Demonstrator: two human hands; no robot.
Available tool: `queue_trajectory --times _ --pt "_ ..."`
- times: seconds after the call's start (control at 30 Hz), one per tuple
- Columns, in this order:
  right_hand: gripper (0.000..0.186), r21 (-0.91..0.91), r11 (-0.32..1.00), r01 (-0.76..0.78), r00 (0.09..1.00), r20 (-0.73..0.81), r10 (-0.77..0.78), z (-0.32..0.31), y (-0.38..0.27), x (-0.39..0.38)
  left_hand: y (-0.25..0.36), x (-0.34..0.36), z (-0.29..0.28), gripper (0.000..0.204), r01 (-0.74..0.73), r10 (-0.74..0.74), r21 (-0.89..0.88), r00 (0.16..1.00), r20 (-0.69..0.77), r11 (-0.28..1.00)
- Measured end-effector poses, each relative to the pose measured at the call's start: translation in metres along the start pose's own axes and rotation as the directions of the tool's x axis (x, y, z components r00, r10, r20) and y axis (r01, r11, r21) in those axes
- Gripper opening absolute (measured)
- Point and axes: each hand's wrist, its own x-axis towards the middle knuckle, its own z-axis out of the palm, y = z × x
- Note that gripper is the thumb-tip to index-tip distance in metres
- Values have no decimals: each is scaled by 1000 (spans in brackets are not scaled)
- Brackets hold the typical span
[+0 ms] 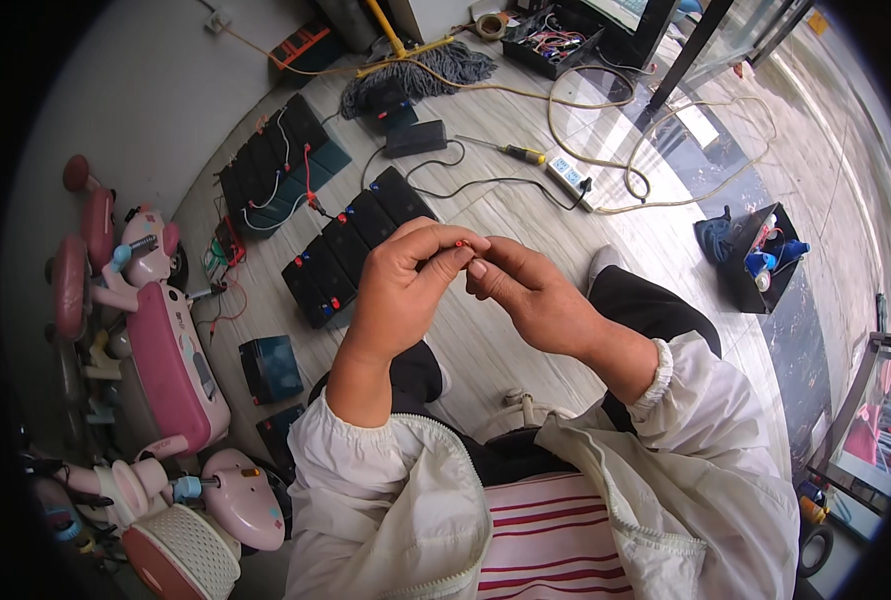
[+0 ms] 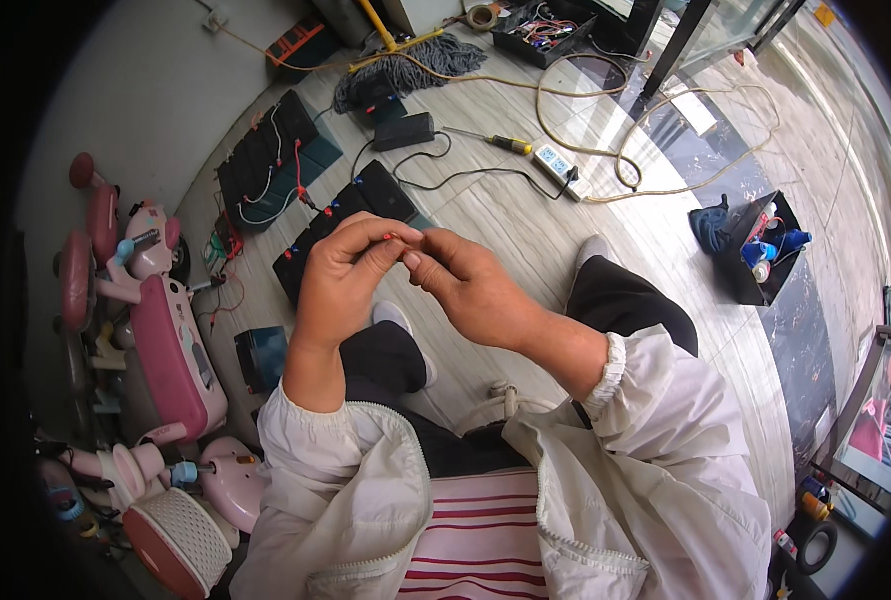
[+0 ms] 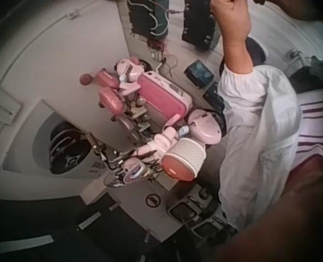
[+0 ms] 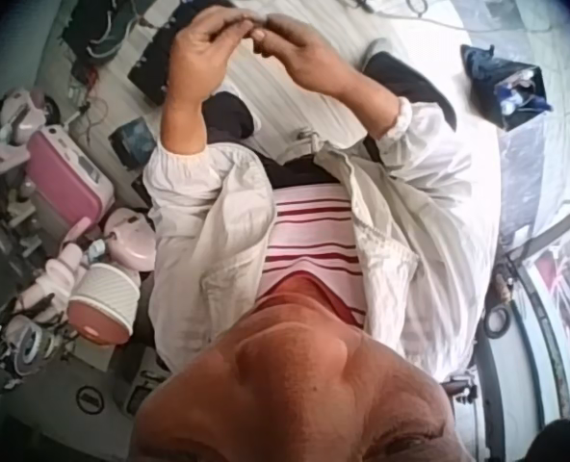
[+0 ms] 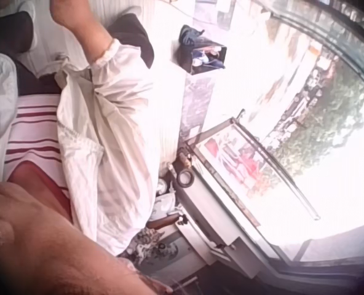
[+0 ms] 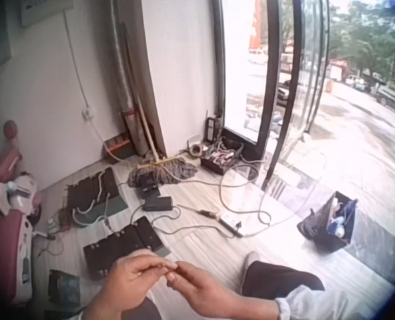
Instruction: The person sits on the floor and twists the ends of two red wires together. They then move to an outdoor area and use pliers to strip the insulation from the wire ends.
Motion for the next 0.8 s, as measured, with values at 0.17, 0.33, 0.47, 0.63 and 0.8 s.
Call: queue_trajectory --times 0.17,0.33,0.47,0.63,0.8 --pt "26 332 922 -198 976 159 152 -8 -3 3 0 -2 -3 18 129 -153 -276 986 -67 952" --pt "23 566 740 -363 925 121 360 -16 -14 9 -2 1 -8 29 198 -282 -339 935 -217 919" --pt "27 616 706 -351 923 99 373 -19 -19 12 -5 1 -17 26 211 -360 -433 884 -299 876" --pt "28 626 692 -358 918 103 382 -19 -20 12 -5 2 -17 26 196 -360 -463 883 -300 865" --pt "24 591 727 -350 921 76 382 -16 -15 13 -6 0 -21 25 170 -349 -463 876 -334 870"
